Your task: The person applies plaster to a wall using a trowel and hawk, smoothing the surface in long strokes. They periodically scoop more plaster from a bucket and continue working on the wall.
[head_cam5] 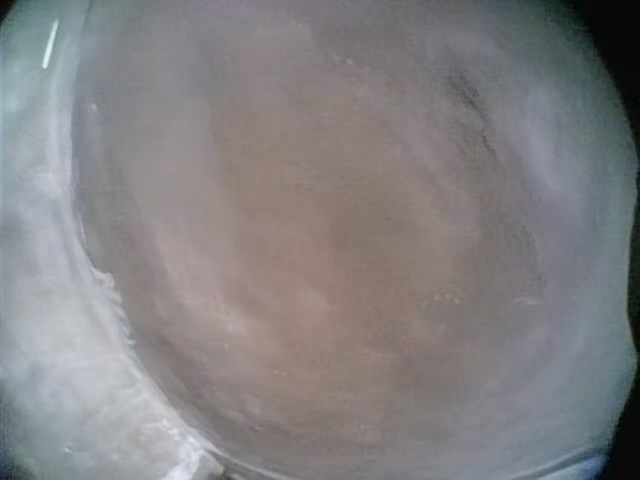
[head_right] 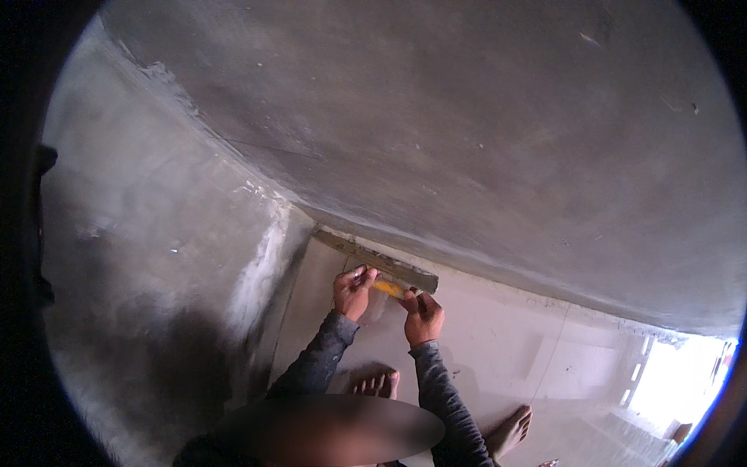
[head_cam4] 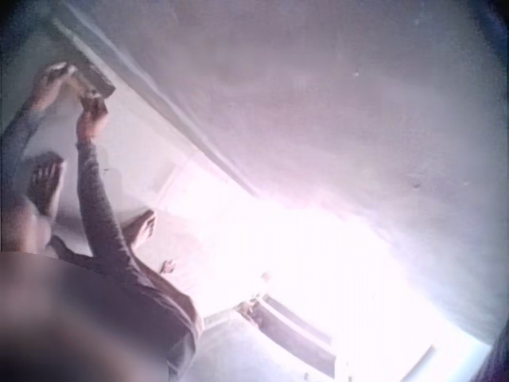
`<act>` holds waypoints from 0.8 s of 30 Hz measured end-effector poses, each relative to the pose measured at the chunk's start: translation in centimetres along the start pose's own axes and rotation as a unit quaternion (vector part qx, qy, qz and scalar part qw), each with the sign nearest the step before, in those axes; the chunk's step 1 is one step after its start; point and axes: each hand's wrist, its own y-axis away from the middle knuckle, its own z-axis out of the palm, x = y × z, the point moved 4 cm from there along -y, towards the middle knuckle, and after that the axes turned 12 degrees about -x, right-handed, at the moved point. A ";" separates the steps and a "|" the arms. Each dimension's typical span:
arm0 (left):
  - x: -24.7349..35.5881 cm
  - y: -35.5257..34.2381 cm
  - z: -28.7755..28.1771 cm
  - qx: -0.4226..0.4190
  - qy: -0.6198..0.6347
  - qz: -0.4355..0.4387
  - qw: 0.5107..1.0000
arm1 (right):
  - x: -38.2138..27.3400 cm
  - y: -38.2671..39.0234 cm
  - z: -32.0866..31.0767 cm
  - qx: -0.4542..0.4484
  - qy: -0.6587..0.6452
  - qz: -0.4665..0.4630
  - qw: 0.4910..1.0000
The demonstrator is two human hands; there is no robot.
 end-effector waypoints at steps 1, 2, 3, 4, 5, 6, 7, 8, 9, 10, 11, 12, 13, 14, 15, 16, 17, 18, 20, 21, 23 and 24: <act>-0.8 -0.6 -0.1 0.005 0.023 0.009 1.000 | 0.5 -0.4 0.2 0.007 0.015 -0.007 1.000; -1.4 -1.5 -0.5 0.004 -0.033 -0.020 0.999 | 0.8 -0.9 0.5 0.015 0.030 -0.015 0.999; -1.4 -2.0 -0.4 0.000 -0.021 0.013 1.000 | 0.8 -1.5 0.7 0.025 0.051 -0.024 0.998; -1.2 -2.7 -0.4 -0.004 -0.009 0.020 1.000 | 0.5 -1.9 0.8 0.028 0.048 -0.025 0.998; -1.1 -3.2 -0.4 -0.012 0.012 0.002 1.000 | 0.1 -2.2 1.0 0.030 0.046 -0.027 0.998; -0.4 -3.3 -0.2 -0.014 0.085 0.026 0.996 | -0.4 -2.5 1.0 0.025 0.022 -0.022 0.999; 0.4 -3.3 -0.4 -0.016 0.045 0.026 0.999 | -1.1 -2.4 1.0 0.024 -0.007 -0.024 0.999; 1.2 -3.1 -0.5 -0.028 0.017 0.025 0.999 | -2.0 -2.2 1.1 0.019 -0.009 -0.034 0.999; 2.1 -2.9 -0.6 -0.040 -0.009 0.024 0.999 | -2.7 -1.8 0.8 0.024 0.014 -0.024 0.999; 3.0 -2.4 -0.8 -0.046 -0.029 0.031 0.998 | -3.6 -1.2 0.6 0.022 0.034 -0.020 0.999; 3.8 -1.6 -1.0 -0.053 -0.050 0.036 0.997 | -4.3 -0.5 0.5 0.019 0.053 -0.016 0.998; 4.6 -1.1 -1.3 -0.053 -0.067 0.061 0.994 | -5.2 0.1 0.7 0.029 -0.020 -0.073 0.997; 4.8 -0.7 -1.6 -0.048 -0.077 0.039 0.995 | -5.6 0.9 0.7 0.028 -0.010 -0.063 0.998; 5.1 -0.4 -1.9 -0.034 -0.084 0.043 0.995 | -5.9 1.2 0.8 0.026 -0.013 -0.069 0.997; 5.2 -0.1 -2.1 -0.022 -0.094 0.043 0.994 | -6.1 1.4 0.8 0.012 -0.020 -0.090 0.996; 4.9 0.0 -2.1 -0.024 -0.110 0.029 0.993 | -5.9 1.5 1.0 0.005 -0.001 -0.078 0.997; 4.4 0.0 -2.0 -0.025 -0.127 0.008 0.992 | -5.3 1.5 1.0 -0.001 0.028 -0.038 0.999; 3.8 0.0 -2.0 -0.026 -0.144 -0.015 0.989 | -4.5 1.3 1.1 -0.021 0.054 0.000 0.998; 2.5 0.0 -1.8 -0.005 -0.013 0.006 1.000 | -3.1 0.9 1.2 -0.035 0.064 0.032 0.997; 1.7 0.1 -1.7 0.003 0.053 0.015 0.998 | -2.4 0.7 1.2 -0.028 0.048 0.025 0.998; 0.4 -0.5 -2.0 -0.003 -0.057 -0.005 0.998 | -1.2 0.4 1.2 -0.026 0.051 0.026 0.998; -0.2 -1.0 -2.2 0.012 -0.061 -0.001 0.998 | -0.7 0.1 1.5 -0.033 0.068 0.035 0.997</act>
